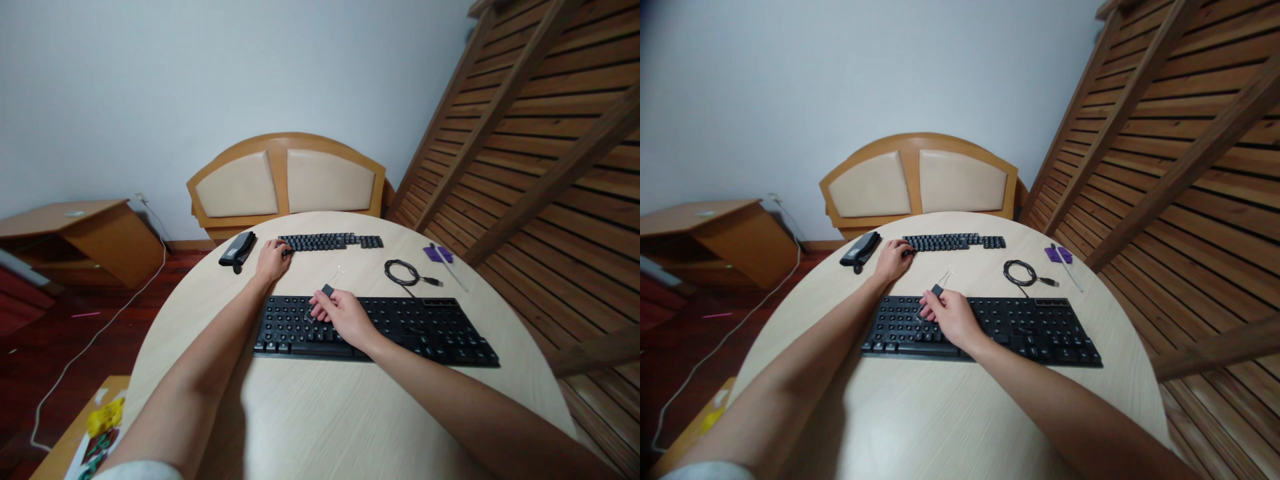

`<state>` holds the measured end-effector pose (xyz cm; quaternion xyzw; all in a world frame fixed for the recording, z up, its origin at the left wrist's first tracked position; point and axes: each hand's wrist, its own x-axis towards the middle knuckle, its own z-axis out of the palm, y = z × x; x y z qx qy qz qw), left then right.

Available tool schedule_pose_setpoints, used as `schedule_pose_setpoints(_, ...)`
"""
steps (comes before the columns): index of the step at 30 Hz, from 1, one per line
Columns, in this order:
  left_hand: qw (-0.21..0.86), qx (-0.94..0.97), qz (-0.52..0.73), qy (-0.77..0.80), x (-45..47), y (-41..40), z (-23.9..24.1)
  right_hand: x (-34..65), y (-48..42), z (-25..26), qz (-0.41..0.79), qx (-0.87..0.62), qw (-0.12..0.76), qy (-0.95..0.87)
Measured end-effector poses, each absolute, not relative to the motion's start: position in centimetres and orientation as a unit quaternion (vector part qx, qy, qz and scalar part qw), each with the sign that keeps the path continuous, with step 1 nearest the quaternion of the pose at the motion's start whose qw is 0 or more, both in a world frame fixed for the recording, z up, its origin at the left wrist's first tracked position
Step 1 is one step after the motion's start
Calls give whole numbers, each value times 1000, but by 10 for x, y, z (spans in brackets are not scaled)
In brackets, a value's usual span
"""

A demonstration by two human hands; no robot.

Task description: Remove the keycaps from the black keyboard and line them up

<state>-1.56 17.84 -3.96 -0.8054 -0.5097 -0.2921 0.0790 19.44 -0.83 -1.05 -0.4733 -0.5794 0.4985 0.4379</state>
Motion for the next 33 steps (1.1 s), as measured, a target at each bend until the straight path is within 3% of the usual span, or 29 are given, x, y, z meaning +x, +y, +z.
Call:
schedule_pose_setpoints(18, 66, -815, -315, -481, -14, 161, -31, 195, -5, -12, 494, -467, 437, -589)
schedule_pose_setpoints(22, 10, -823, -363, -436, -7, 134, -18, 195, -5, -14, 484, -455, 439, -605)
schedule_pose_setpoints(28, -170, -818, -341, -432, 10, 73, -7, 196, -4, -16, 473, -444, 441, -620)
schedule_pose_setpoints(33, -207, -828, -315, -415, 13, 31, -13, 196, -8, -12, 450, -439, 430, -648)
